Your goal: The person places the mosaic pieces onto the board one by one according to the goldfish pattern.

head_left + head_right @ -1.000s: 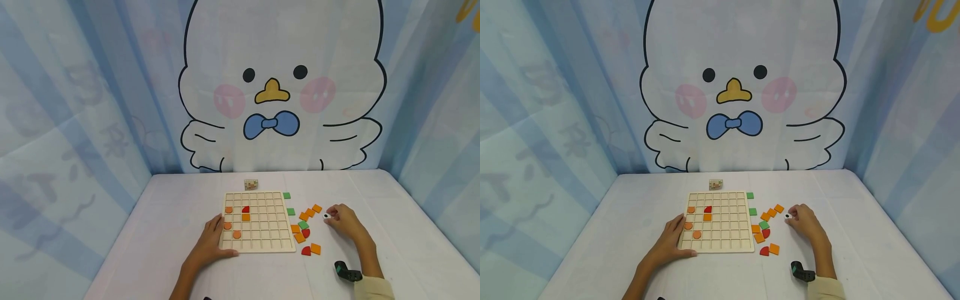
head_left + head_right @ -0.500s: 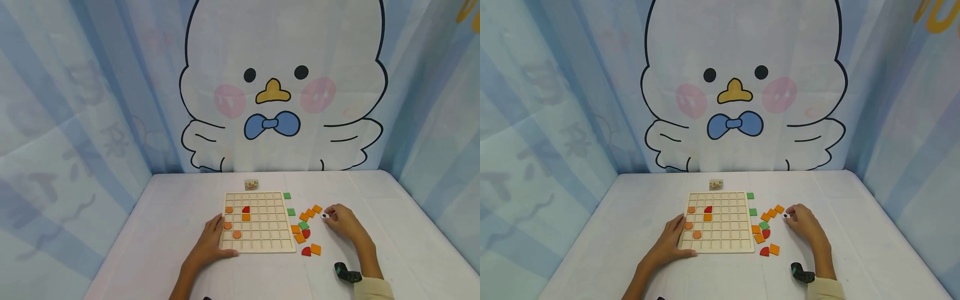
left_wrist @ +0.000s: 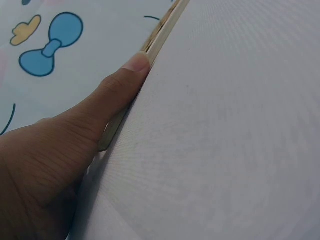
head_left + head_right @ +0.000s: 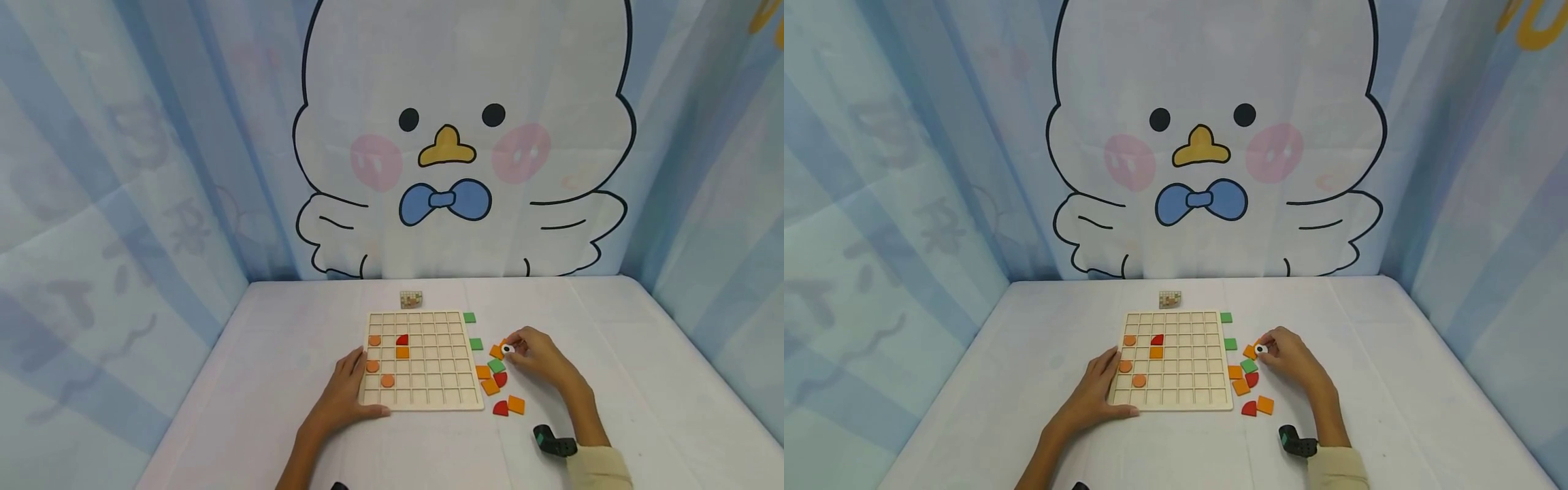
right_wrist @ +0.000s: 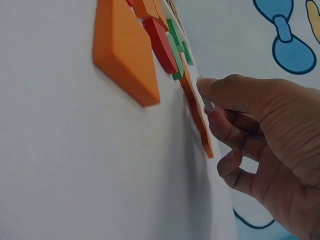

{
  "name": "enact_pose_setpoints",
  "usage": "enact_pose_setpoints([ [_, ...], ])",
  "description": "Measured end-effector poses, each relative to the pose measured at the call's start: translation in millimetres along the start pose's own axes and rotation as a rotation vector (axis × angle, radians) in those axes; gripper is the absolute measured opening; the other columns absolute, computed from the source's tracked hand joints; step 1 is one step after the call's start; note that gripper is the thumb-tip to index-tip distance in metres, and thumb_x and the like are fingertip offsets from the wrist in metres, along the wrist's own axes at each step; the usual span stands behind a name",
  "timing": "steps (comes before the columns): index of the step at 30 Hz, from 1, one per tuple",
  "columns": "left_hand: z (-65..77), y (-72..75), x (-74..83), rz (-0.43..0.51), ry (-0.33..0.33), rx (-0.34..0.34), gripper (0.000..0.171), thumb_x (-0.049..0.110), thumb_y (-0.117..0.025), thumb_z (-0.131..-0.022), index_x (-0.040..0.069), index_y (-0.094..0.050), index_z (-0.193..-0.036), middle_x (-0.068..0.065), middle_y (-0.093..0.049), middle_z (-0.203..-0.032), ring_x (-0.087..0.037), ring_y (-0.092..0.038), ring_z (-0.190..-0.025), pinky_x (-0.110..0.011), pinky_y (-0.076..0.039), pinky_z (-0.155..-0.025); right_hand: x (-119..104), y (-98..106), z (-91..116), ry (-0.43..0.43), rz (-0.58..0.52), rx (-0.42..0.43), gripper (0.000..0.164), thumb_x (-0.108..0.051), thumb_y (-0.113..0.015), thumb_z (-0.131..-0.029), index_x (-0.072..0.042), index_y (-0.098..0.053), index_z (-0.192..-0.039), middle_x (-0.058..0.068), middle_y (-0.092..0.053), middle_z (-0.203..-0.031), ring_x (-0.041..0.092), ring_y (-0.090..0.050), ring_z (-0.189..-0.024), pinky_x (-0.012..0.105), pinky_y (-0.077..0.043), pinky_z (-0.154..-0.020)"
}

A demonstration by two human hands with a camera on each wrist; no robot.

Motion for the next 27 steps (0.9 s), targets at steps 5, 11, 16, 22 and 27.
enact_pose_setpoints([
  [5, 0.1, 0.9, 0.5, -0.008, 0.005, -0.001, 0.126, 0.076, -0.074, -0.063, 0.008, -0.024, -0.155, -0.012, -0.019, -0.162, -0.031, -0.022, -0.146, -0.050, -0.032, -0.115, -14, -8, -8, 0.048, -0.027, -0.022, 0.022, -0.011, -0.072, -0.086, -0.001, -0.063, -0.103, 0.003, -0.058, -0.086, 0.015, -0.051, -0.078, 0.020, -0.051, -0.070],
  [11, 0.1, 0.7, 0.6, 0.002, 0.006, -0.004, 0.126, 0.075, -0.074, -0.062, 0.008, -0.023, -0.156, -0.012, -0.019, -0.162, -0.031, -0.022, -0.146, -0.050, -0.031, -0.116, -27, -18, -14, 0.055, -0.061, -0.064, 0.023, -0.013, -0.072, -0.087, -0.002, -0.063, -0.105, 0.003, -0.058, -0.086, 0.014, -0.052, -0.076, 0.018, -0.052, -0.068],
  [16, 0.1, 0.7, 1.0, 0.001, 0.002, -0.008, 0.125, 0.075, -0.074, -0.063, 0.008, -0.023, -0.156, -0.012, -0.019, -0.162, -0.031, -0.023, -0.146, -0.050, -0.031, -0.116, -40, -26, -16, 0.086, -0.059, -0.091, 0.024, -0.015, -0.073, -0.087, -0.003, -0.063, -0.106, 0.001, -0.056, -0.084, 0.013, -0.050, -0.072, 0.018, -0.049, -0.062],
  [22, -1.0, 1.1, -0.5, -0.004, 0.003, 0.001, 0.125, 0.074, -0.075, -0.063, 0.008, -0.023, -0.156, -0.012, -0.020, -0.162, -0.031, -0.023, -0.146, -0.050, -0.031, -0.116, -65, -41, -19, 0.235, -0.037, -0.115, 0.022, -0.016, -0.074, -0.087, -0.004, -0.065, -0.103, 0.000, -0.056, -0.087, 0.009, -0.048, -0.071, 0.018, -0.046, -0.062],
  [27, -0.9, 0.3, -0.8, -0.005, -0.001, -0.004, 0.125, 0.075, -0.075, -0.063, 0.009, -0.023, -0.156, -0.012, -0.019, -0.162, -0.031, -0.023, -0.146, -0.050, -0.032, -0.115, -81, -52, -20, 0.314, -0.033, -0.135, 0.021, -0.018, -0.073, -0.088, -0.005, -0.065, -0.103, -0.001, -0.055, -0.087, 0.006, -0.046, -0.071, 0.018, -0.044, -0.063],
])
Point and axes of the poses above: each hand's wrist, its own z-axis away from the middle knuckle, its own y-axis out of the back of the hand, x = y × z, the point moved 6 cm from there along -z, towards the middle knuckle
